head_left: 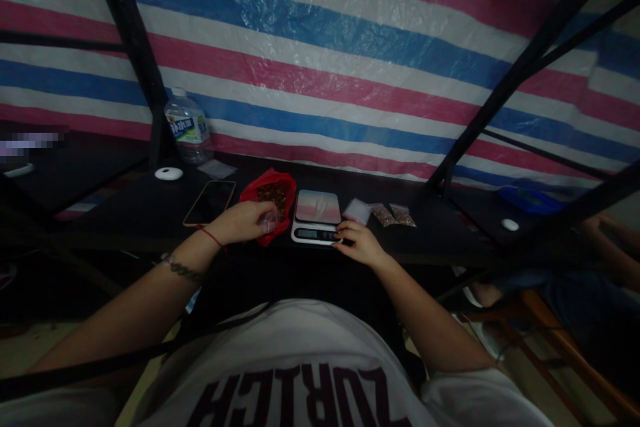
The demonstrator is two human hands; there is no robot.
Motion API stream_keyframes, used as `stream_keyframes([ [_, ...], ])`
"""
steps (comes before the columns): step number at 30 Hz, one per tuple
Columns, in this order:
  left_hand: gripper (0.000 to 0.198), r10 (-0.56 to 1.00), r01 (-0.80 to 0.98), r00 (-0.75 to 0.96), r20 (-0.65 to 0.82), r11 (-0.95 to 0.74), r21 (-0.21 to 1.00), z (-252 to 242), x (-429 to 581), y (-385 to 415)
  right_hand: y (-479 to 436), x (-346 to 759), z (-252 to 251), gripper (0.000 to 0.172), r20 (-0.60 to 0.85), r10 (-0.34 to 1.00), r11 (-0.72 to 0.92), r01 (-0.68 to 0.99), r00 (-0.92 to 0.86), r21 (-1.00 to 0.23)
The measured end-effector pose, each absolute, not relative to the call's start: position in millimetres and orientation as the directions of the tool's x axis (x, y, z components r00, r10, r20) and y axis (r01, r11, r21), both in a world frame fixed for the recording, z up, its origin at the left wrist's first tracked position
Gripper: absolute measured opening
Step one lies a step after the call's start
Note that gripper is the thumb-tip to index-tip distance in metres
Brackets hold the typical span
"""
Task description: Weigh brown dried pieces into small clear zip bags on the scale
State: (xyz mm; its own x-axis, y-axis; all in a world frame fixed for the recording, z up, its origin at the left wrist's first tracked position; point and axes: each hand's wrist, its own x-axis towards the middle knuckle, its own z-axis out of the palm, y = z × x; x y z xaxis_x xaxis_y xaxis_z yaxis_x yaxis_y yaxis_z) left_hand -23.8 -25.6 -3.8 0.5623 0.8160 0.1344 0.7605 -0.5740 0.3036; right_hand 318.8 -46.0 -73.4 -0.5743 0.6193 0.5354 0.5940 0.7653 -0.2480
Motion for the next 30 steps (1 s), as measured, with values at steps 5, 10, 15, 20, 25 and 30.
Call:
stream_keyframes([
  [5, 0.024, 0.820, 0.764, 0.560, 0.115, -0.565, 0.311, -1.2, -22.8, -27.8, -47.1, 317.9, -71.0, 0.020, 0.518, 0.624, 0.759, 0.613, -0.586, -0.220],
  [10, 0.025, 0.830, 0.772, 0.545, 0.120, -0.553, 0.315, -3.3, -22.9, -27.1, -46.6, 317.3, -71.0, 0.018, 0.532, 0.612, 0.764, 0.612, -0.585, -0.205],
  [15, 0.025, 0.819, 0.763, 0.557, 0.137, -0.570, 0.305, -3.4, -23.4, -26.6, -47.2, 318.1, -73.4, 0.021, 0.524, 0.632, 0.750, 0.621, -0.571, -0.227],
  [20, 0.023, 0.814, 0.756, 0.565, 0.139, -0.577, 0.309, -1.0, -23.5, -27.8, -48.1, 319.3, -77.1, 0.026, 0.527, 0.651, 0.728, 0.645, -0.547, -0.231],
  [25, 0.023, 0.823, 0.761, 0.554, 0.127, -0.562, 0.324, -1.2, -23.3, -27.3, -48.1, 318.6, -77.9, 0.027, 0.527, 0.660, 0.720, 0.652, -0.535, -0.239],
  [30, 0.023, 0.829, 0.765, 0.544, 0.128, -0.553, 0.330, 0.4, -24.7, -27.9, -47.4, 319.0, -77.5, 0.025, 0.544, 0.648, 0.728, 0.642, -0.533, -0.239],
])
